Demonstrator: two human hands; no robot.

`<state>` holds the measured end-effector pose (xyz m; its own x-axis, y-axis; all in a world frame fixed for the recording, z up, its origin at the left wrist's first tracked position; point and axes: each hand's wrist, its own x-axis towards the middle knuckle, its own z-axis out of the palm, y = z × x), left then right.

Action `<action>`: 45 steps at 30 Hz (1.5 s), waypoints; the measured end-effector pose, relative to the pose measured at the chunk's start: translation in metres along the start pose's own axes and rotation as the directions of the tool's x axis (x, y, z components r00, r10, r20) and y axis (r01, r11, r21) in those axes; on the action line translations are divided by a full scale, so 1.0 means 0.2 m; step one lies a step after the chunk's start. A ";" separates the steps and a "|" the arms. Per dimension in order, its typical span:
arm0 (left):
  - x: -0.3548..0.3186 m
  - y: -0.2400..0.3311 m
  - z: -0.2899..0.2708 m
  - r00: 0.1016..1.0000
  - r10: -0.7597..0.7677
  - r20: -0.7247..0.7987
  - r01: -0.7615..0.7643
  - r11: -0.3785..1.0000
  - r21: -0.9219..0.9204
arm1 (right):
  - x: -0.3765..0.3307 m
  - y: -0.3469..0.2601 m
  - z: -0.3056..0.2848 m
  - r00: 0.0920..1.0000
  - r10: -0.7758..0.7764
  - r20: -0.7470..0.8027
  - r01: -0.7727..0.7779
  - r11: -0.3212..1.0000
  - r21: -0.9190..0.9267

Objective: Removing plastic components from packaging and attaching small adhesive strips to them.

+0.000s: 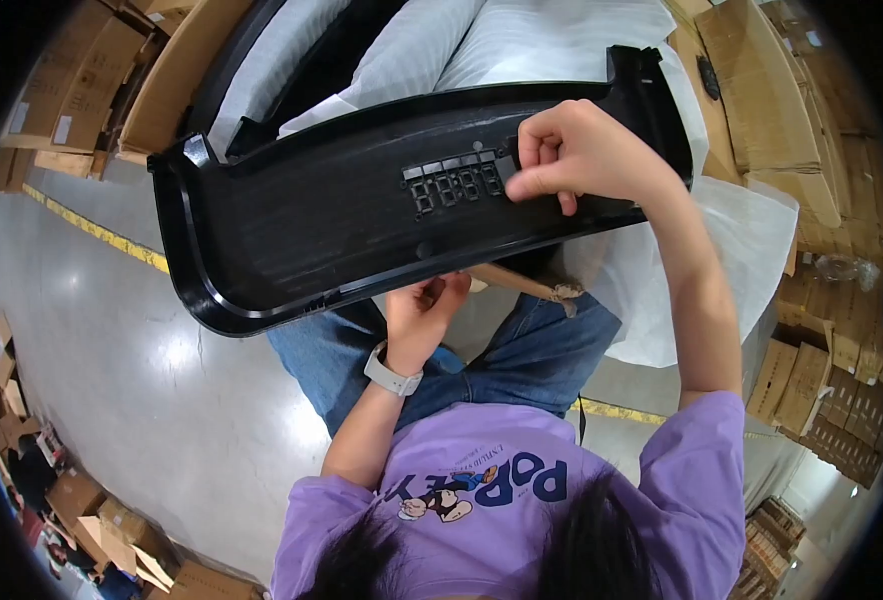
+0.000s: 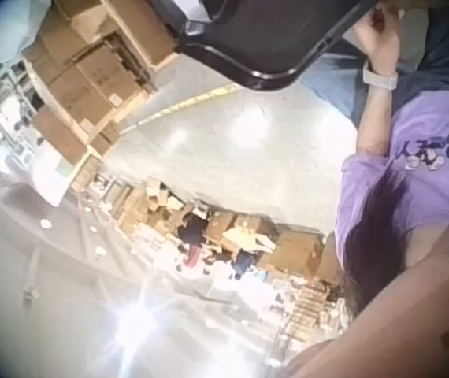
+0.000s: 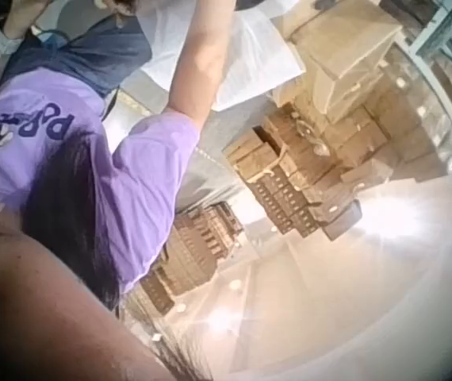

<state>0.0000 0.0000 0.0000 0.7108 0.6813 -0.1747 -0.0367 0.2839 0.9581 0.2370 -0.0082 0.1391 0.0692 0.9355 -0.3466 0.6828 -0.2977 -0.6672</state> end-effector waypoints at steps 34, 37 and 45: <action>0.00 -0.18 0.01 0.879 -0.465 0.108 0.477 0.843 -0.249 | -0.02 -0.29 -1.67 0.143 -0.754 -0.641 -0.253 0.599 -0.760; 0.00 -0.26 0.04 0.843 -0.518 0.143 0.537 0.822 -0.189 | 0.26 -0.23 -1.97 0.181 -0.722 -0.668 -0.307 0.604 -0.736; 0.13 -0.30 0.04 0.794 -0.561 0.233 0.606 0.758 -0.241 | 0.85 0.03 -2.37 0.337 -0.666 -0.666 -0.343 0.572 -0.745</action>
<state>0.0265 -0.0043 -0.0608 0.7486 0.2246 -0.6238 0.2342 0.7907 0.5657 0.5978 0.2394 0.3899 0.0530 0.6407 0.7660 0.9088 -0.3489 0.2290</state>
